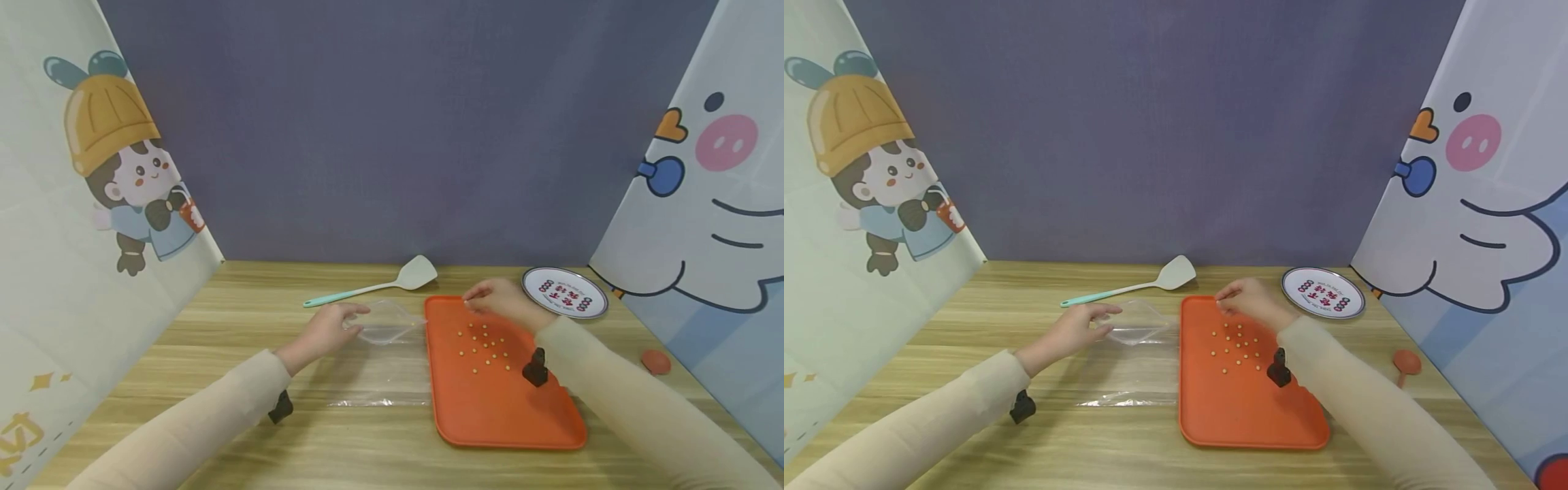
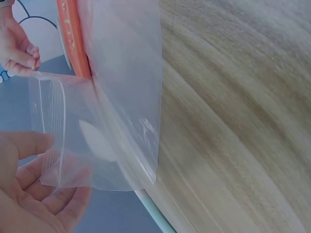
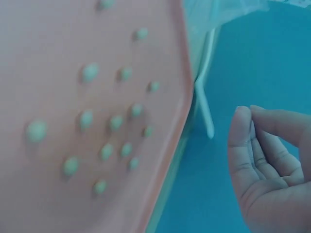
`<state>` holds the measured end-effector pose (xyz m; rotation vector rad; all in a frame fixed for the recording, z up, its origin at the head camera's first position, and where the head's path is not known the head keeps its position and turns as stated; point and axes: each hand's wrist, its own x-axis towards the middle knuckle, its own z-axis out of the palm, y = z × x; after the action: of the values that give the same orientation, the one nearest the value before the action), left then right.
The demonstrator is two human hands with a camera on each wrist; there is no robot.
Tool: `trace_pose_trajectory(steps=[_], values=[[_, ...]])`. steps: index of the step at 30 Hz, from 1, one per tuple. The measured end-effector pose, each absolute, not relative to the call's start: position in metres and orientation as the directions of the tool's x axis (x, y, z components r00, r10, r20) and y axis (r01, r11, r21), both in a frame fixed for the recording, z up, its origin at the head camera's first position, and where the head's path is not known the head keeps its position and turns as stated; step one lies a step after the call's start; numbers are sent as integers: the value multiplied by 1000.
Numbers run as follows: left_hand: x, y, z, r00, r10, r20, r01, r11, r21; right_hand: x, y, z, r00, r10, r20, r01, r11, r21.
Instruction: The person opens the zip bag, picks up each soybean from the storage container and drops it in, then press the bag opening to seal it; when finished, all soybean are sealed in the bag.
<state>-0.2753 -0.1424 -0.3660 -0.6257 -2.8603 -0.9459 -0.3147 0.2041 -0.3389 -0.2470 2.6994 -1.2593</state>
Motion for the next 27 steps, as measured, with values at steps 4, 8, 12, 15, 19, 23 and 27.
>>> trace_pose_trajectory(steps=[4,8,12,15,19,23,27], values=[[-275,-142,-366,-918,352,182,391,730,561,-311,191,-332,-966,-251,-60,-113,619,-777],[-274,-141,-365,-916,354,190,397,724,565,-311,175,-329,-956,-293,-27,-143,541,-829],[-274,-141,-364,-916,351,193,396,719,571,-311,158,-326,-948,-319,-6,-160,493,-855],[-274,-140,-365,-916,350,194,395,715,576,-309,144,-323,-938,-346,12,-187,475,-860],[-276,-141,-365,-917,348,193,393,711,584,-309,127,-322,-930,-368,22,-199,449,-871],[-278,-143,-365,-915,357,189,396,700,594,-311,112,-322,-929,-370,15,-190,439,-878],[-281,-145,-366,-912,370,175,395,684,613,-316,99,-325,-928,-373,16,-193,441,-877]])
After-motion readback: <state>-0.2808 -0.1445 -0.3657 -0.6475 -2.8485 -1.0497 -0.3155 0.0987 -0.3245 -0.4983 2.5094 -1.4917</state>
